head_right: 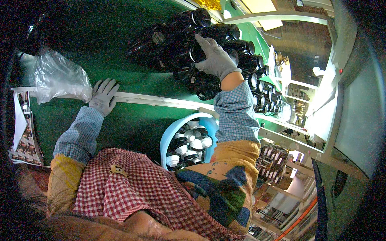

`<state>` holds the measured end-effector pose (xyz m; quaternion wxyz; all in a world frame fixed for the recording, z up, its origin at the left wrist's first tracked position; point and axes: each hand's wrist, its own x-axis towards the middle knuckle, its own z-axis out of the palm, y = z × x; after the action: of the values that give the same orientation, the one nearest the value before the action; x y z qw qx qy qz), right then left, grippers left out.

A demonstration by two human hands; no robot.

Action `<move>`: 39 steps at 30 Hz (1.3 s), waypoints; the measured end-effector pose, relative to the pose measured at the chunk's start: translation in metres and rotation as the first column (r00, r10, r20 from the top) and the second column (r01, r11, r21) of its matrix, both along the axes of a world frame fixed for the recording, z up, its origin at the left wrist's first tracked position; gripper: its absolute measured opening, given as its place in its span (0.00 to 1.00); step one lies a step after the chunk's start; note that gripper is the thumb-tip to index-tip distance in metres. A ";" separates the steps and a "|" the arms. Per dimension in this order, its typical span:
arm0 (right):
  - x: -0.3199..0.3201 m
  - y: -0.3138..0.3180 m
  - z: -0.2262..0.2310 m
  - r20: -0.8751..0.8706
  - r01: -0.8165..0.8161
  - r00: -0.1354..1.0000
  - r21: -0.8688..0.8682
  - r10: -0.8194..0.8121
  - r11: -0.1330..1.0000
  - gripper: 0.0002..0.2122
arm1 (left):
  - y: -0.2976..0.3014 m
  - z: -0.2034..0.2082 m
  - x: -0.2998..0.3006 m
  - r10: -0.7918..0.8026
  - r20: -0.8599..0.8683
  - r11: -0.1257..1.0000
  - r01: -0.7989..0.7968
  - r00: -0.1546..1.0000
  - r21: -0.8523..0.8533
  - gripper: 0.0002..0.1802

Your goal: The person assembles black kettles by attaching white lids to the kettle bodies. They pick up kettle bodies from a green workbench, retrieve lids from a blue bowl, and screw the lids onto the kettles before placing the completed units back on the bench.

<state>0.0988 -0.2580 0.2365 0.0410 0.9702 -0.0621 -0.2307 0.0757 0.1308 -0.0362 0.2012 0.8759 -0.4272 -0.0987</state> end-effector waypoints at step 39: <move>-0.019 -0.017 -0.021 0.243 -0.007 0.968 0.245 -0.054 0.970 0.43 | -0.002 0.002 0.000 -0.011 -0.040 0.998 0.013 0.999 0.069 0.30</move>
<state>0.0795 -0.2746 0.2158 -0.0894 0.9882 -0.0495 -0.1138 0.0761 0.1290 -0.0340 0.1785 0.8777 -0.4248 -0.1318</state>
